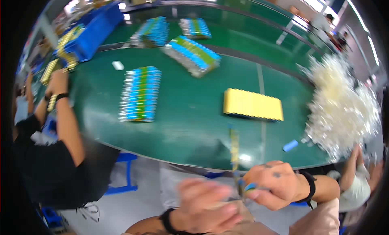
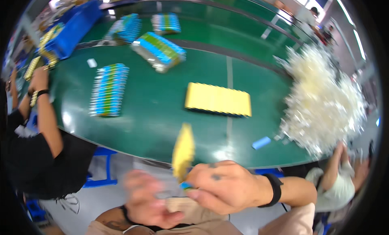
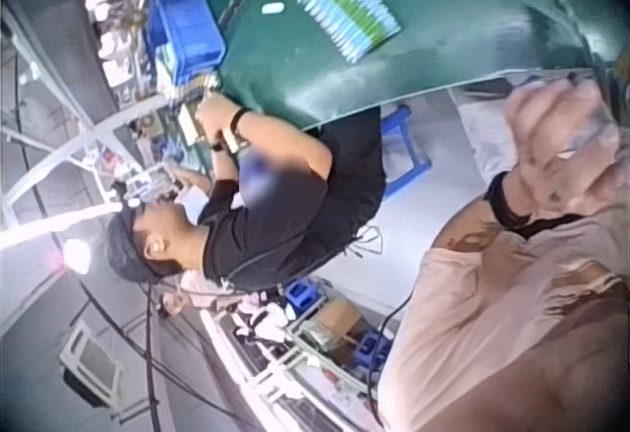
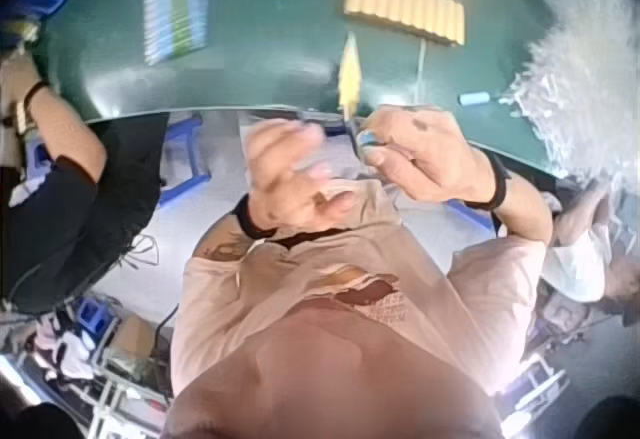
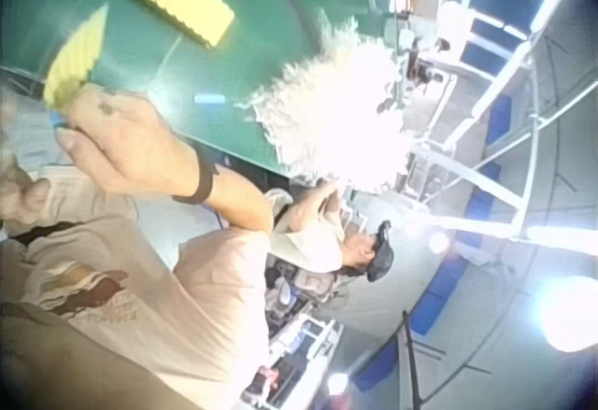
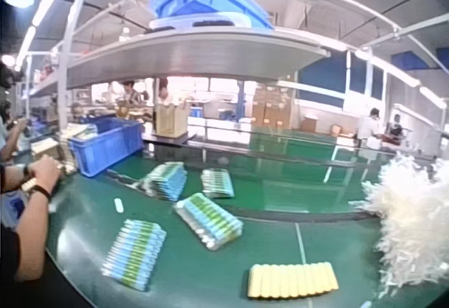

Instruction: The person picks up a row of yellow batteries, places them onto a strip of adhesive tape, and presses the tape against them. They then pick up a row of blue and green batteries, place them onto another strip of tape, and press the tape against them.

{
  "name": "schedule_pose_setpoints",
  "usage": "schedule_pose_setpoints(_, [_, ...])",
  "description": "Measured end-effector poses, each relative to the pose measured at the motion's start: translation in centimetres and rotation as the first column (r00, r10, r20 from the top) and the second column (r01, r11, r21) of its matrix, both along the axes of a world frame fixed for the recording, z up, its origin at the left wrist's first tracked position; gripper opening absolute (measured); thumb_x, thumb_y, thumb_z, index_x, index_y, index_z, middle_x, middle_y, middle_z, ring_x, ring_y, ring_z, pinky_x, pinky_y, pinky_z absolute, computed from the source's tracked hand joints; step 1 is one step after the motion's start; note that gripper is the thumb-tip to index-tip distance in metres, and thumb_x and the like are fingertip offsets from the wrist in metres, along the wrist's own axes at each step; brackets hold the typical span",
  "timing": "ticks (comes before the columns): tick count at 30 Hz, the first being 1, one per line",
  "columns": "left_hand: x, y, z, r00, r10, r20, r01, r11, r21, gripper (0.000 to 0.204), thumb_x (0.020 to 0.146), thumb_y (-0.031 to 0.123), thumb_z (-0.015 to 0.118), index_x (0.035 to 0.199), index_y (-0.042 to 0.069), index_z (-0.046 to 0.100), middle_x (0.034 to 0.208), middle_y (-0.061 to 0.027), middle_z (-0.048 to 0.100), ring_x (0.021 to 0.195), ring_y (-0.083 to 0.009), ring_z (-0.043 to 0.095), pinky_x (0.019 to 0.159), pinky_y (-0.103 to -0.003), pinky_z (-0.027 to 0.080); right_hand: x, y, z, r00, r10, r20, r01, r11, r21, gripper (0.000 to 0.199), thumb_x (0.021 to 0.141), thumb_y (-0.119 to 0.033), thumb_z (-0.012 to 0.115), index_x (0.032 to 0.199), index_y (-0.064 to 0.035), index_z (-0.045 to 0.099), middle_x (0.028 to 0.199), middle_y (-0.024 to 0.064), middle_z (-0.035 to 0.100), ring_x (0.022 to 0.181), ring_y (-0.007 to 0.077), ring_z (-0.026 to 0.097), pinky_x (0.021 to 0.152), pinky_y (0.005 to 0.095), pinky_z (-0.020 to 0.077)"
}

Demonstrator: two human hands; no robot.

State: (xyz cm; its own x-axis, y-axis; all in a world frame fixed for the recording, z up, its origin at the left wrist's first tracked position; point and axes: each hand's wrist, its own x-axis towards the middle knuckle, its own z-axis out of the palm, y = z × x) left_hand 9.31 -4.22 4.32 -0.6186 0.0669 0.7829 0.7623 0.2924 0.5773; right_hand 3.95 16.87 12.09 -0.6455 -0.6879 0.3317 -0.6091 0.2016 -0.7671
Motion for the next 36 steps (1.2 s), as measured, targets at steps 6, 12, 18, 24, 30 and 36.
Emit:
schedule_pose_setpoints(6, [-4.9, -2.2, -0.3, 0.711, -0.457, 0.534, 0.579, 0.812, -0.076, 0.044, 0.075, 0.023, 0.084, 0.11, 0.001, 0.068, 0.11, -0.0203, 0.071, 0.104, -0.0314, 0.067, 0.092, -0.044, 0.051, 2.2, 7.1, 1.2, 0.95, -0.015, 0.312, 0.006, 0.999, 0.032, 0.013, 0.093, -0.008, 0.07, 0.089, 0.004, 0.067, 0.087, 0.0152, 0.073, 0.068, 0.0268, 0.07, 0.058, 0.0313, 0.0537])
schedule_pose_setpoints(12, [-4.1, -0.1, 0.9, 0.263, -0.497, 0.827, 0.59, 0.761, 0.269, 0.019, 0.08, 0.003, 0.077, 0.099, 0.003, 0.075, 0.095, -0.0114, 0.076, 0.085, -0.0244, 0.073, 0.072, -0.031, 0.055, 4.8, 12.2, 0.4, 0.817, -0.308, 0.487, 0.303, 0.949, 0.091, 0.011, 0.088, -0.007, 0.076, 0.098, -0.0034, 0.072, 0.09, 0.0098, 0.075, 0.075, 0.0252, 0.072, 0.066, 0.0297, 0.0526])
schedule_pose_setpoints(18, [-6.9, 2.0, 1.1, 0.666, -0.396, 0.632, 0.648, 0.726, -0.229, 0.02, 0.083, 0.004, 0.072, 0.102, 0.006, 0.075, 0.104, -0.0058, 0.075, 0.095, -0.0225, 0.07, 0.085, -0.034, 0.053, 4.1, 14.0, -1.8, 0.915, -0.396, 0.082, 0.353, 0.882, 0.313, 0.029, 0.071, 0.006, 0.071, 0.097, -0.0068, 0.073, 0.096, 0.0079, 0.074, 0.081, 0.025, 0.071, 0.073, 0.03, 0.0555])
schedule_pose_setpoints(24, [-7.7, 2.3, 0.3, 0.966, -0.255, 0.038, 0.198, 0.638, -0.744, 0.025, 0.082, 0.013, 0.069, 0.107, 0.013, 0.075, 0.119, 0.0007, 0.07, 0.115, -0.0233, 0.062, 0.102, -0.043, 0.045, 2.5, 14.0, -4.9, 0.811, -0.165, -0.561, 0.413, 0.84, 0.351, 0.023, 0.066, -0.004, 0.073, 0.089, -0.0052, 0.069, 0.097, 0.0059, 0.069, 0.101, 0.0273, 0.069, 0.087, 0.042, 0.0568])
schedule_pose_setpoints(30, [-7.0, 1.2, -3.5, 0.959, -0.273, 0.078, 0.219, 0.534, -0.816, 0.032, 0.079, 0.014, 0.07, 0.111, 0.011, 0.074, 0.123, -0.0035, 0.067, 0.118, -0.0266, 0.06, 0.102, -0.048, 0.045, 3.1, 13.6, -5.7, 0.817, -0.04, -0.575, 0.42, 0.725, 0.546, 0.018, 0.067, -0.012, 0.07, 0.085, -0.0051, 0.068, 0.097, 0.0051, 0.069, 0.115, 0.0296, 0.063, 0.101, 0.0499, 0.049])
schedule_pose_setpoints(36, [-7.4, -0.4, -2.6, 0.929, -0.25, 0.274, 0.37, 0.662, -0.652, 0.038, 0.067, 0.015, 0.076, 0.104, 0.01, 0.073, 0.113, -0.0017, 0.069, 0.113, -0.0285, 0.06, 0.097, -0.049, 0.046, 1.0, 16.0, -5.7, 0.717, -0.394, -0.574, 0.679, 0.579, 0.45, 0.031, 0.075, -0.008, 0.078, 0.105, -0.0042, 0.071, 0.115, 0.0103, 0.067, 0.113, 0.0342, 0.062, 0.096, 0.0439, 0.0499])
